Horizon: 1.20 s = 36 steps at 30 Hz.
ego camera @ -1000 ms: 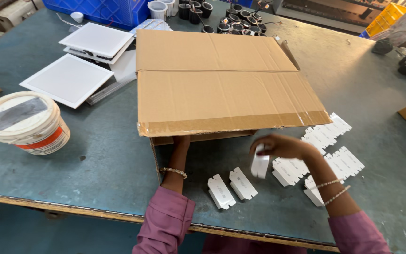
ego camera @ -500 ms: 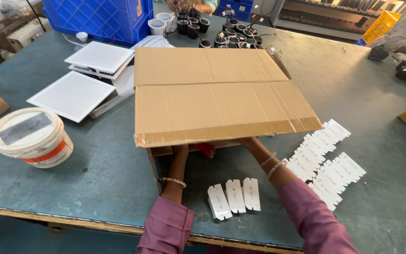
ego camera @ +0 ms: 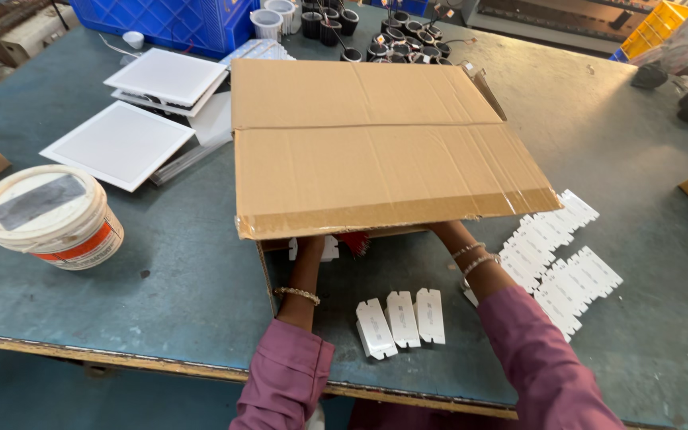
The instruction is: The person removes small white plastic components from a cardboard box, arranges them on a table, and writes on them with a black marker. The person repeats this process for several components.
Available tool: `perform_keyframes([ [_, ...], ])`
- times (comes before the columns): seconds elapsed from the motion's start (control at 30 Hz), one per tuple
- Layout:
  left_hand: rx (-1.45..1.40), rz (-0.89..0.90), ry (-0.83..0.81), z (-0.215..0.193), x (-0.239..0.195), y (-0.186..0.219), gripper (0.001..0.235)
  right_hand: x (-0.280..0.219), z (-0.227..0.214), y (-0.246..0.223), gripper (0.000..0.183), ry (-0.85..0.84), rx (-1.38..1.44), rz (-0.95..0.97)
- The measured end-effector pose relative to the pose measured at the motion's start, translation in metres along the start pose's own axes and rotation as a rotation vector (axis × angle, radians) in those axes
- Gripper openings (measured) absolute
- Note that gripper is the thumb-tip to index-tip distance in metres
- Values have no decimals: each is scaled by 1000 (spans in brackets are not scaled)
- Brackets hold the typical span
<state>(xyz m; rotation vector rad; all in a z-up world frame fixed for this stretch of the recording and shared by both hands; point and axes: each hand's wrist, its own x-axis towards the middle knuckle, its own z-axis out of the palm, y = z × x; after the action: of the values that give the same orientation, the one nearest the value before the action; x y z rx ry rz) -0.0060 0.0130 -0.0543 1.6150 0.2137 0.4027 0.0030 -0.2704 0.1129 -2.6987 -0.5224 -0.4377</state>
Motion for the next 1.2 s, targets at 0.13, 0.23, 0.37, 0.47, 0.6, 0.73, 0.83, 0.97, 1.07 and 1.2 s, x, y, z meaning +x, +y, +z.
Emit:
perform_keyframes([
  [0.13,69,-16,-18,1,1,2,56,0,-13,6,43,9,-3,13],
  [0.23,47,34,-4,-1,4,4,57,1,-19,-3,43,6,3,-1],
  [0.37,82,162,1,-2,1,1,58,-15,-25,-38,43,-10,32,-39],
  [0.47,-58,72,-24,0,4,-4,59,-60,-56,-70,44,54,82,-51],
  [0.6,-509,88,-60,9,13,-10,64,-149,-131,-105,57,132,83,26],
  [0.73,-797,-6,-73,12,17,-14,65,-214,-171,-139,53,-88,-44,300],
  [0.83,-750,-55,-47,-1,15,-18,64,-240,-170,-156,64,-68,-112,342],
  [0.97,-733,-95,-48,-11,23,-13,64,-259,-165,-156,62,-157,158,253],
  [1.07,-725,-121,-53,-14,29,-14,64,-262,-166,-137,59,-332,400,315],
  [1.2,-725,-139,-56,-21,35,-17,64,-249,-160,-93,88,-120,126,368],
])
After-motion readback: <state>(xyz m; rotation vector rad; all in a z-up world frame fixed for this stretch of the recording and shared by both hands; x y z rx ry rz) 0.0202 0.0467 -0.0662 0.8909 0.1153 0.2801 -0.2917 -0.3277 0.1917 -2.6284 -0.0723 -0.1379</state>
